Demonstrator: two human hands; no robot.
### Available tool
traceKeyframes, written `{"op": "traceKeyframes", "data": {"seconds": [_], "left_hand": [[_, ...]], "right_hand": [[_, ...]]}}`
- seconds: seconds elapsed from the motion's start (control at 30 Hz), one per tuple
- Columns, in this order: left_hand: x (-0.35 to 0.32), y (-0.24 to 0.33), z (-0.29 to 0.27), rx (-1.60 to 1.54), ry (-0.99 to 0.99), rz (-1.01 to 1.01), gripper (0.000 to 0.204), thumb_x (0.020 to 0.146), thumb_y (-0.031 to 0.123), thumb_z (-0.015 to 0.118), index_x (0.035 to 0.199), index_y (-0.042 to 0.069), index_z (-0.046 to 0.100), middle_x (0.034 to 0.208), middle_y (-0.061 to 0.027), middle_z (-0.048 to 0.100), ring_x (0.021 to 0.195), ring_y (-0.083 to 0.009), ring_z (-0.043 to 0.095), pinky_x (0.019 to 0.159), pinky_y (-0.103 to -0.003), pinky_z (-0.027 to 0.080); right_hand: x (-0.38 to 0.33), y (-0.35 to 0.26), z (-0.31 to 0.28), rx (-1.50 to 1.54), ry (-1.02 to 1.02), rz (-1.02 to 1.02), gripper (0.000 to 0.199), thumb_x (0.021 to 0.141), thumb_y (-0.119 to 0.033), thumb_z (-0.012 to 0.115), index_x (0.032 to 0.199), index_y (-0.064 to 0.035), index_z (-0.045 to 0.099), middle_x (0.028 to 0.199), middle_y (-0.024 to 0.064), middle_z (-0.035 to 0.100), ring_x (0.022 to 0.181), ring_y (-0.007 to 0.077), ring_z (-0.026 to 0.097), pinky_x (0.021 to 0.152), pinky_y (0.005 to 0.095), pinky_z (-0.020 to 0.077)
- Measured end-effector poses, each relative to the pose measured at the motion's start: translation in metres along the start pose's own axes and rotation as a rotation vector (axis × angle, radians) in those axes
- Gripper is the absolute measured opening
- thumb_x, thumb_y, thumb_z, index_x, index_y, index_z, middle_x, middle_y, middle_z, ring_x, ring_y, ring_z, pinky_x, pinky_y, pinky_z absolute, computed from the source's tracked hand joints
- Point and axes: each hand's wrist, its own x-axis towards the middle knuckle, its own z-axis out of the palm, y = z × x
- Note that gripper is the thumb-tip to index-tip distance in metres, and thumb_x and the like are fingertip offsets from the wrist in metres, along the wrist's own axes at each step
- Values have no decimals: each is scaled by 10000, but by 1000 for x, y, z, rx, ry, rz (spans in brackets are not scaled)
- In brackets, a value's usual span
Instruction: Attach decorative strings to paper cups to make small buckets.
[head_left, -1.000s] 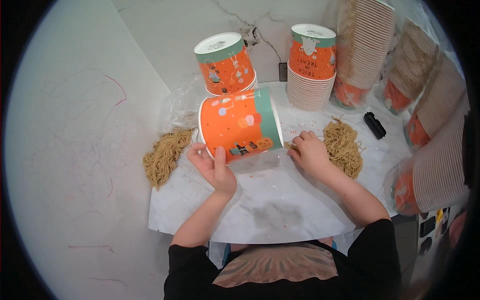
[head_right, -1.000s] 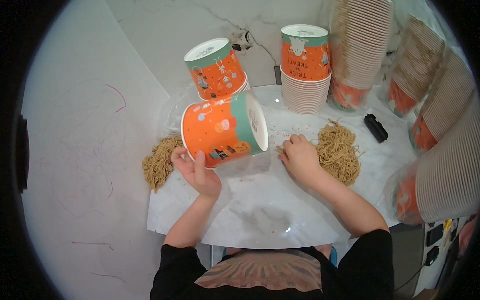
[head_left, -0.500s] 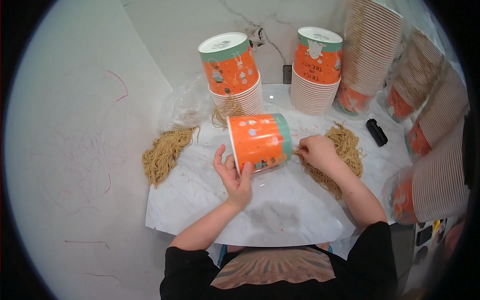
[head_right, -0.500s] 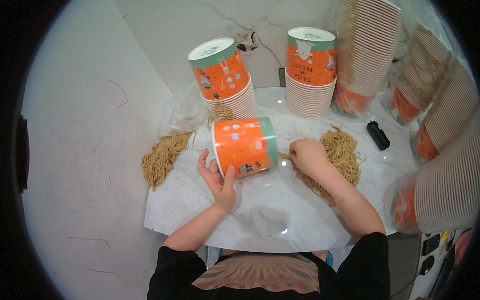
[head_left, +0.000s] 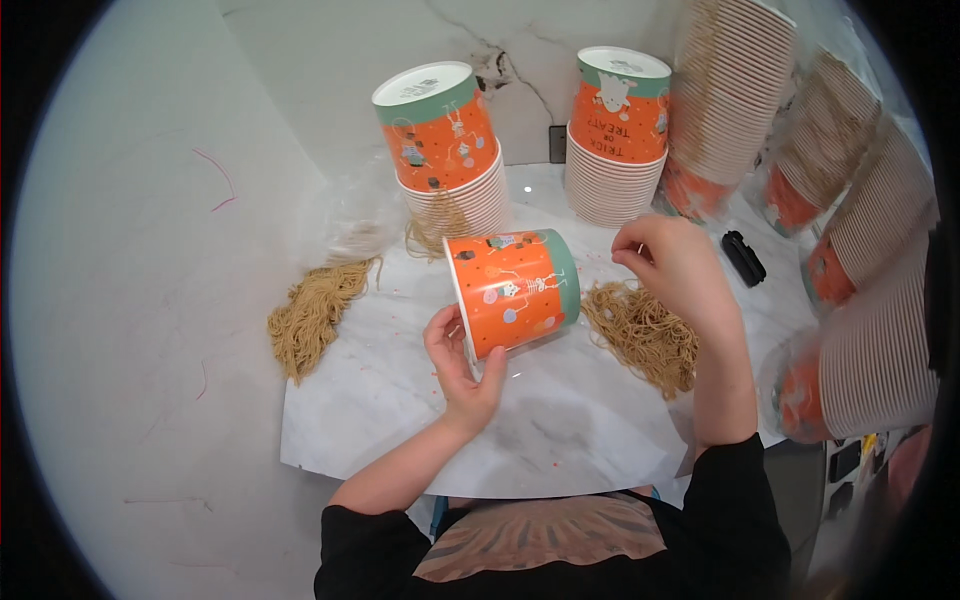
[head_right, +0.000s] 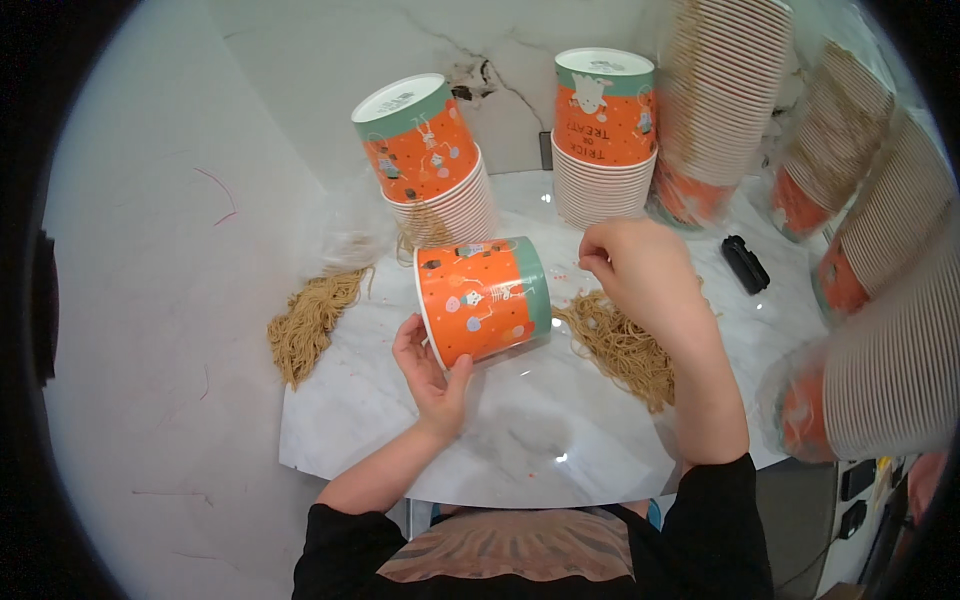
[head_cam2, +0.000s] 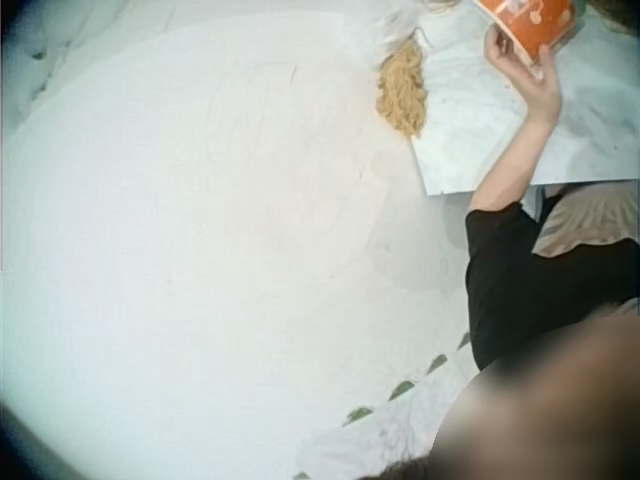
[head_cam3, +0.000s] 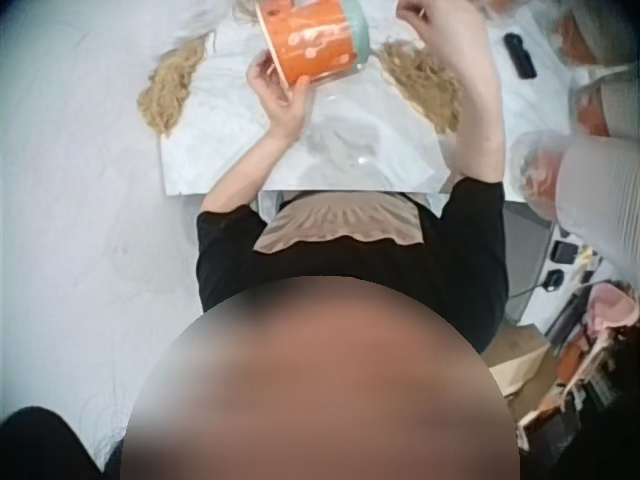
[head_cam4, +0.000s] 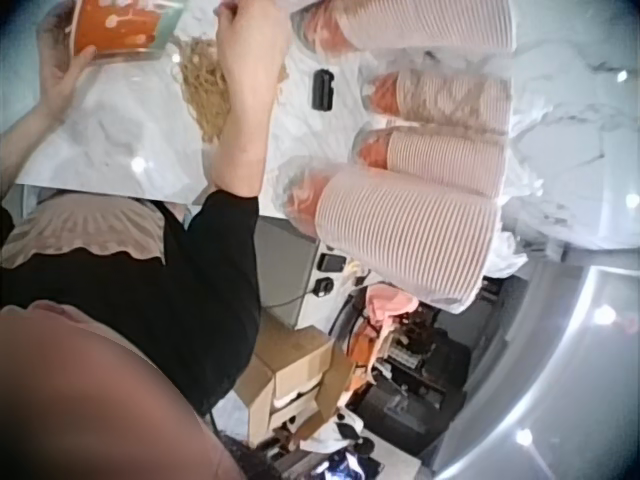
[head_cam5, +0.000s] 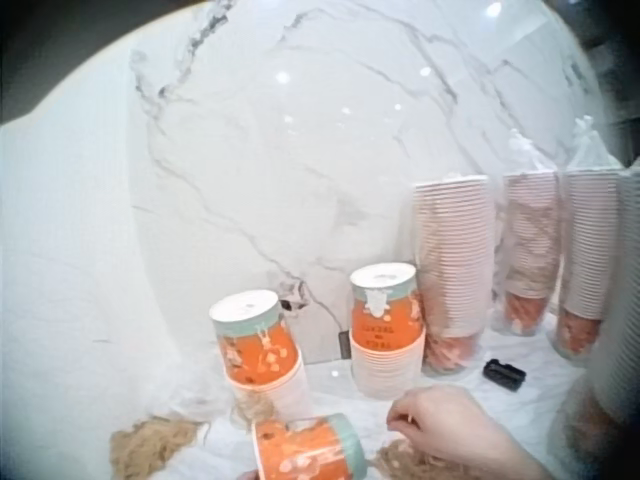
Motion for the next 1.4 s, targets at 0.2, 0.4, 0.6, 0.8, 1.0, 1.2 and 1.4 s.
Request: {"op": "traceKeyframes", "data": {"seconds": [0.2,0.4,0.6,0.8,1.0,1.2,1.4], "left_hand": [[2,6,9,-246,-35,-122,685,963,114,613,1506,-29,222,1459,-169,375,1365,-250,381,1166,-407,274],[1,0,9,-202,-9,-130,641,973,9,580,1509,-12,229,1423,-152,404,1325,-216,411,1139,-374,308],[3,0,8,-231,-43,-174,633,960,-54,581,1497,24,255,1326,-141,482,1232,-204,510,1074,-353,386],[1,1,8,-103,-65,-126,658,945,-54,607,1489,25,247,1310,-148,490,1197,-208,529,1024,-355,437],[2,3,8,-174,-23,-144,686,902,-8,679,1464,24,288,1335,-150,442,1168,-204,489,998,-368,446],[25,23,1,111,180,465,628,835,20,704,1385,-22,402,1312,-168,451,1150,-263,484,954,-377,445],[65,120,37,159,-280,348,599,839,8,724,1378,-37,470,1393,-217,496,1244,-302,516,987,-388,468]], "right_hand": [[6,61,57,-369,-272,73,144,746,-141,781,864,-64,748,874,111,727,867,306,694,764,421,548],[14,68,75,-511,-517,126,191,709,-132,822,891,-101,774,938,138,750,899,330,718,763,450,570],[12,72,51,-365,-595,124,214,659,-175,867,836,-93,779,877,111,753,865,311,718,733,417,572],[10,78,6,-123,-302,169,152,755,-153,801,843,-32,777,778,123,739,657,212,685,640,347,512],[7,79,-32,178,20,173,144,867,-112,738,923,20,734,726,93,691,676,127,642,645,297,505],[-21,54,-77,509,447,14,145,978,-81,670,1018,52,711,914,28,712,813,74,638,764,222,500],[-47,0,-79,617,397,-85,99,966,-25,659,1013,43,714,952,40,700,856,79,637,788,225,495]]}}
